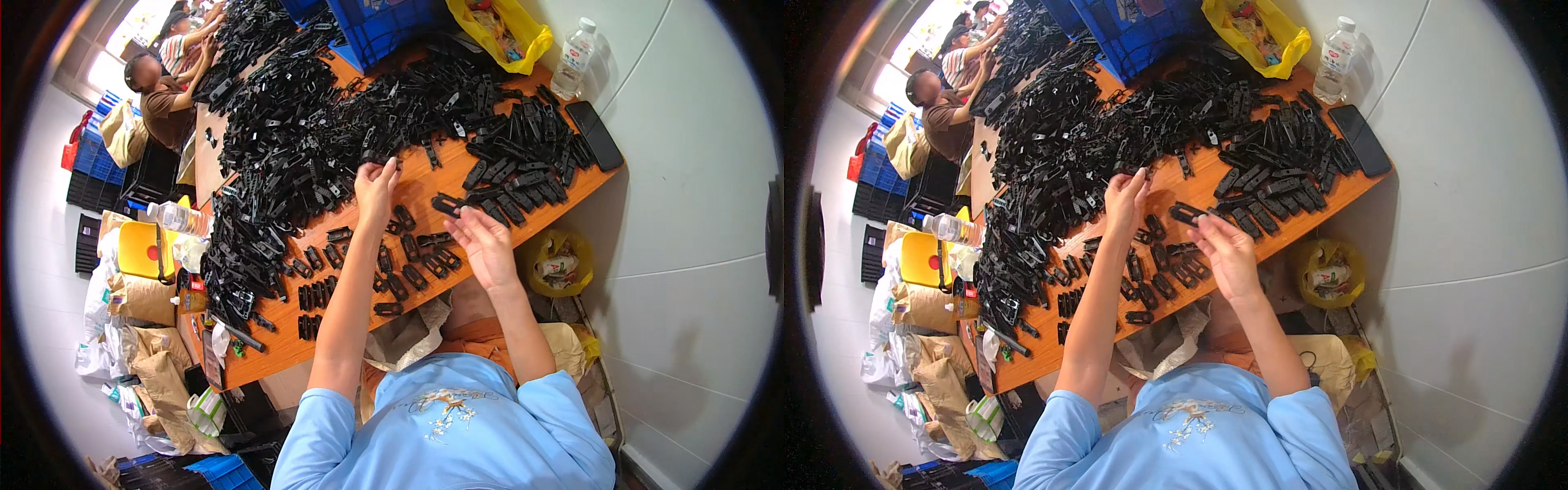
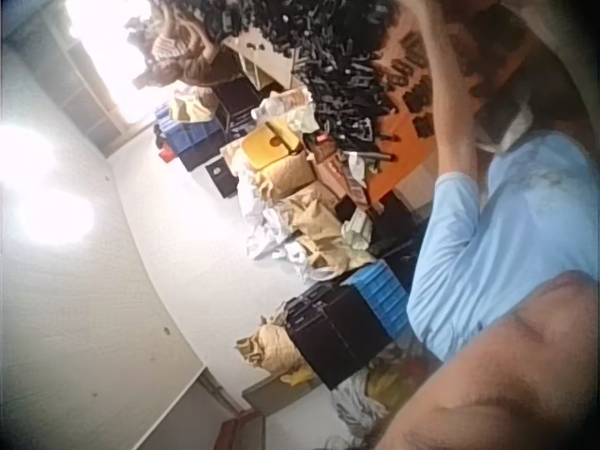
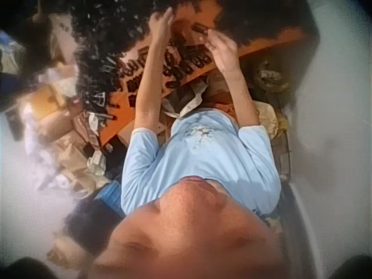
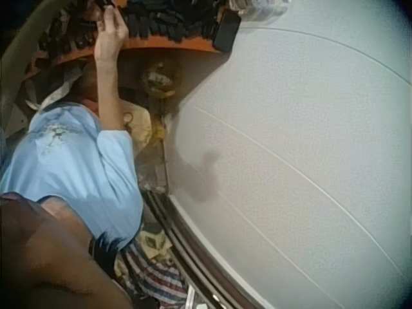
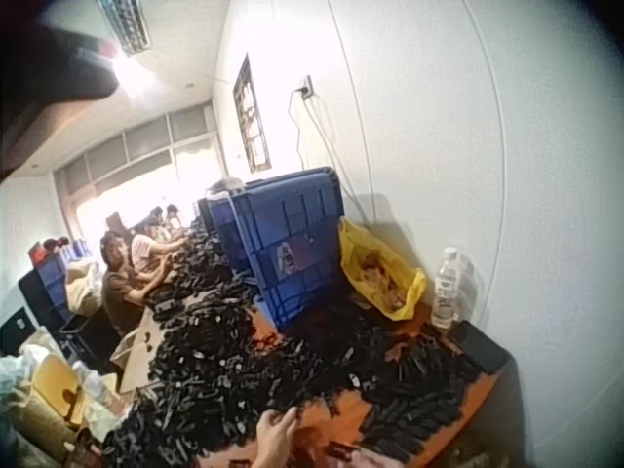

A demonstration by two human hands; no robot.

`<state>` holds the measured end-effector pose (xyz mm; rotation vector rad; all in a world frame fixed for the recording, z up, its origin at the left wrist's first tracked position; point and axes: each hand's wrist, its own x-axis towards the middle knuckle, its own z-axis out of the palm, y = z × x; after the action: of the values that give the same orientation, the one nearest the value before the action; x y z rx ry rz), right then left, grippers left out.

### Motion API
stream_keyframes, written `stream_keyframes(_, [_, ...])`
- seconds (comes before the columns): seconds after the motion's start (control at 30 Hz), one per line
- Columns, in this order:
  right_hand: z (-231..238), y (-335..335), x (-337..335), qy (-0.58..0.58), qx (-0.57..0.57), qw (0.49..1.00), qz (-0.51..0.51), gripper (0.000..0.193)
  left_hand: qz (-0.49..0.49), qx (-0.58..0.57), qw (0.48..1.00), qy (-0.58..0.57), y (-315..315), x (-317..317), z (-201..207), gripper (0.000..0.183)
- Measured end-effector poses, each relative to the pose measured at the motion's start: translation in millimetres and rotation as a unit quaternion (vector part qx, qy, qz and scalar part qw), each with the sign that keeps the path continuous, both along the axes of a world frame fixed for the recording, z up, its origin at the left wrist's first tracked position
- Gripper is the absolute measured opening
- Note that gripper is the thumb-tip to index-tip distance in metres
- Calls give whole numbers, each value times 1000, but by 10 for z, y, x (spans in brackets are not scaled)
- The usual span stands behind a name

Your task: The person sets down a phone, arranges plastic components on the table by hand, and assembles plastic pieces together.

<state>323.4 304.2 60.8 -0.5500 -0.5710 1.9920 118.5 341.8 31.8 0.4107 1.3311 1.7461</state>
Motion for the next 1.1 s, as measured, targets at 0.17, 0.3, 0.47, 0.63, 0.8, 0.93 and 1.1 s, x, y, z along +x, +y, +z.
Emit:
stream_keyframes(0.17, [51, 3, 131, 0, -7, 1000, -10, 14, -46, 91, 994, 27, -465, 206, 487, 47])
stream_keyframes(0.3, [207, -148, 42, -12, 39, 998, 46, 14, -81, 106, 991, -7, -992, 446, 686, 39])
stream_keyframes(0.47, [449, -350, -89, -70, 133, 983, 106, 15, -42, 150, 985, -71, -1398, 714, 776, 38])
stream_keyframes(0.63, [473, -513, -145, -56, 111, 987, 105, 14, -23, 211, 972, -100, -1562, 802, 853, 38])
stream_keyframes(0.8, [531, -609, -185, -62, 125, 985, 98, 14, -18, 206, 973, -104, -1669, 784, 852, 40])
stream_keyframes(0.93, [475, -652, -225, -61, 156, 982, 86, 15, -19, 211, 973, -89, -1710, 776, 838, 39])
stream_keyframes(1.1, [480, -706, -248, -98, 180, 975, 89, 16, -30, 218, 972, -81, -1761, 744, 788, 38])
